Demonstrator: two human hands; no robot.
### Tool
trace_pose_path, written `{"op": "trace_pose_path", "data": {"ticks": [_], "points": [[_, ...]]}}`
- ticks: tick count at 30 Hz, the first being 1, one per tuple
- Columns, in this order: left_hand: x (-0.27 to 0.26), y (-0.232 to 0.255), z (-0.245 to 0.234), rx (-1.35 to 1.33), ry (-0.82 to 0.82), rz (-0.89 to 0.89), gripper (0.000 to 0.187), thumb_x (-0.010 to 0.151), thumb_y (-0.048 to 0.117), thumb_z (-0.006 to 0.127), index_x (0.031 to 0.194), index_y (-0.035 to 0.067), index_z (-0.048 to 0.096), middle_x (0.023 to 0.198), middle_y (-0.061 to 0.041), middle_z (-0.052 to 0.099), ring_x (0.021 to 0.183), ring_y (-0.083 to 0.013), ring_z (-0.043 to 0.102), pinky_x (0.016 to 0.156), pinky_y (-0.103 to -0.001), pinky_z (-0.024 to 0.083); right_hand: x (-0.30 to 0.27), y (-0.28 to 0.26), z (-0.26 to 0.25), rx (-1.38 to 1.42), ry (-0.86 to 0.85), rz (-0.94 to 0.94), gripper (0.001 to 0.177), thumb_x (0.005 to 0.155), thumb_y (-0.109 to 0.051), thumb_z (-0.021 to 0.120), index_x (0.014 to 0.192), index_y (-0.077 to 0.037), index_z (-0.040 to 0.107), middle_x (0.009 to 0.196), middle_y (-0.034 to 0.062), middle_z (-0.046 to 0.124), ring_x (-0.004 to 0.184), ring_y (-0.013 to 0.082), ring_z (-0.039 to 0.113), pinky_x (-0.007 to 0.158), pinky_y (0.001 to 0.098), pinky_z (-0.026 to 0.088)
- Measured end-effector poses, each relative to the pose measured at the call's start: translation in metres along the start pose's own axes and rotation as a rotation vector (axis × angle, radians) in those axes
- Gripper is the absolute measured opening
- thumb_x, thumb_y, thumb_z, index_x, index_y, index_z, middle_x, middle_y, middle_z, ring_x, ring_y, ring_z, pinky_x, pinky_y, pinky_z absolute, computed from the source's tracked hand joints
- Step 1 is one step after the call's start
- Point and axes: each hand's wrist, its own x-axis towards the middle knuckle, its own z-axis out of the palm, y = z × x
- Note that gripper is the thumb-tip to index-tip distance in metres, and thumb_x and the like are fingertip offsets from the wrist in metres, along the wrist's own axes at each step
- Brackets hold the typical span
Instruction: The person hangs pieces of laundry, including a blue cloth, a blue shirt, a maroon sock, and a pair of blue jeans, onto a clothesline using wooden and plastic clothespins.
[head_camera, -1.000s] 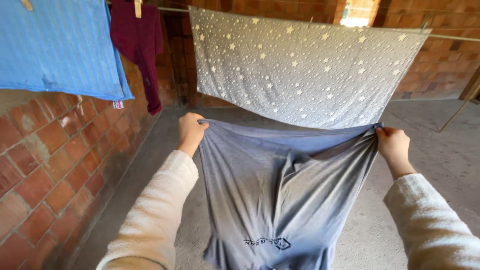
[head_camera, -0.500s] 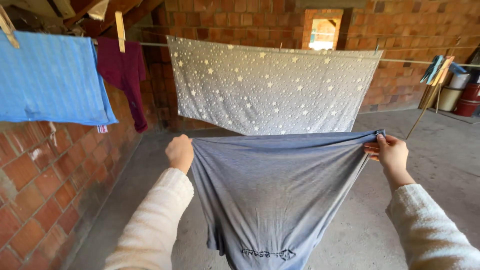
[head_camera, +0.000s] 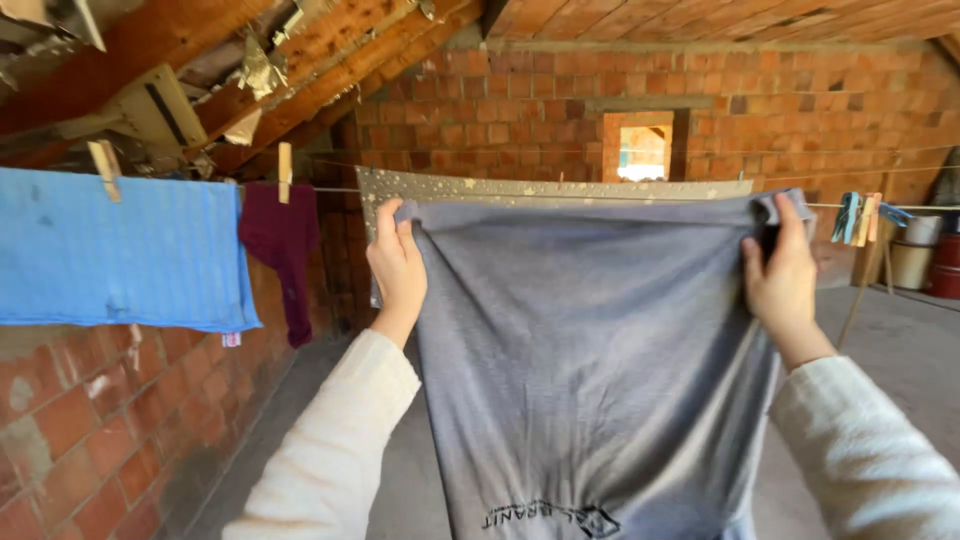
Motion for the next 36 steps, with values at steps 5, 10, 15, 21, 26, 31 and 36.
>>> {"op": "trace_pose_path", "data": {"ticks": [5, 10, 15, 21, 26, 31, 36], "points": [[0.071, 0.008, 0.002, 0.056, -0.039, 0.148, 0.029, 0.1, -0.002, 0.048, 0.126, 0.011, 0.055, 0.079, -0.012, 0.063, 0.064, -0.0269, 0.056, 0.065, -0.039, 0.044, 0.054, 0.02, 0.0, -0.115, -0.053, 0.092, 0.071, 0.098, -0.011, 0.06, 0.159, 0.002, 0.026, 0.158, 0.0279, 0.038, 0.144, 0.0462, 0.037, 0.112, 0.0559, 0.033], [0.112, -0.011, 0.033, 0.373, -0.2, 0.35, 0.057, 0.098, 0.014, 0.06, 0.149, 0.004, 0.036, 0.123, -0.021, 0.063, 0.101, -0.0401, 0.061, 0.086, -0.048, 0.047, 0.087, 0.027, 0.021, -0.121, -0.039, 0.123, 0.071, 0.099, -0.019, 0.057, 0.159, 0.001, 0.024, 0.154, 0.0324, 0.038, 0.14, 0.0496, 0.038, 0.108, 0.06, 0.035], [0.154, -0.016, 0.046, 0.758, -0.177, 0.601, 0.091, 0.102, 0.054, 0.055, 0.161, -0.002, 0.015, 0.129, -0.017, 0.06, 0.117, -0.0322, 0.055, 0.109, -0.043, 0.041, 0.142, 0.032, 0.051, -0.141, -0.029, 0.079, 0.096, 0.096, -0.032, 0.065, 0.16, 0.004, 0.003, 0.16, 0.04, 0.022, 0.149, 0.0511, 0.023, 0.123, 0.0522, 0.02], [0.178, -0.079, 0.071, 1.179, -0.28, 0.374, 0.103, 0.093, 0.067, 0.054, 0.164, 0.005, 0.012, 0.13, -0.013, 0.057, 0.116, -0.0284, 0.053, 0.104, -0.042, 0.038, 0.152, 0.115, 0.163, -0.362, -0.203, 0.07, 0.118, 0.085, -0.066, 0.058, 0.163, 0.002, 0.0, 0.154, 0.0427, 0.034, 0.142, 0.0531, 0.035, 0.118, 0.0612, 0.02], [0.106, -0.187, 0.074, 0.493, -1.284, -0.353, 0.032, 0.094, 0.042, 0.067, 0.121, 0.025, 0.074, 0.084, -0.008, 0.08, 0.07, -0.0226, 0.079, 0.048, -0.031, 0.058, 0.084, 0.227, 0.275, -0.403, -1.143, 0.322, 0.101, 0.069, -0.089, 0.073, 0.15, -0.031, 0.057, 0.147, 0.0149, 0.064, 0.139, 0.0325, 0.057, 0.118, 0.0444, 0.045], [0.095, -0.089, -0.002, 0.139, -1.095, -0.294, 0.026, 0.099, 0.024, 0.061, 0.092, 0.008, 0.079, 0.069, -0.019, 0.076, 0.061, -0.0257, 0.077, 0.053, -0.031, 0.059, 0.046, 0.113, 0.178, 0.066, -0.881, 0.443, 0.035, 0.091, -0.034, 0.072, 0.119, -0.016, 0.08, 0.09, 0.019, 0.083, 0.091, 0.0337, 0.08, 0.084, 0.0418, 0.062], [0.089, 0.008, -0.083, 0.218, -1.006, -0.182, 0.032, 0.085, 0.038, 0.075, 0.099, 0.011, 0.083, 0.103, -0.005, 0.083, 0.102, -0.0142, 0.077, 0.093, -0.027, 0.056, 0.039, 0.027, 0.068, -0.031, -0.486, 0.267, 0.038, 0.101, -0.043, 0.062, 0.096, -0.012, 0.083, 0.096, 0.0025, 0.083, 0.092, 0.0179, 0.077, 0.087, 0.0345, 0.056]]}}
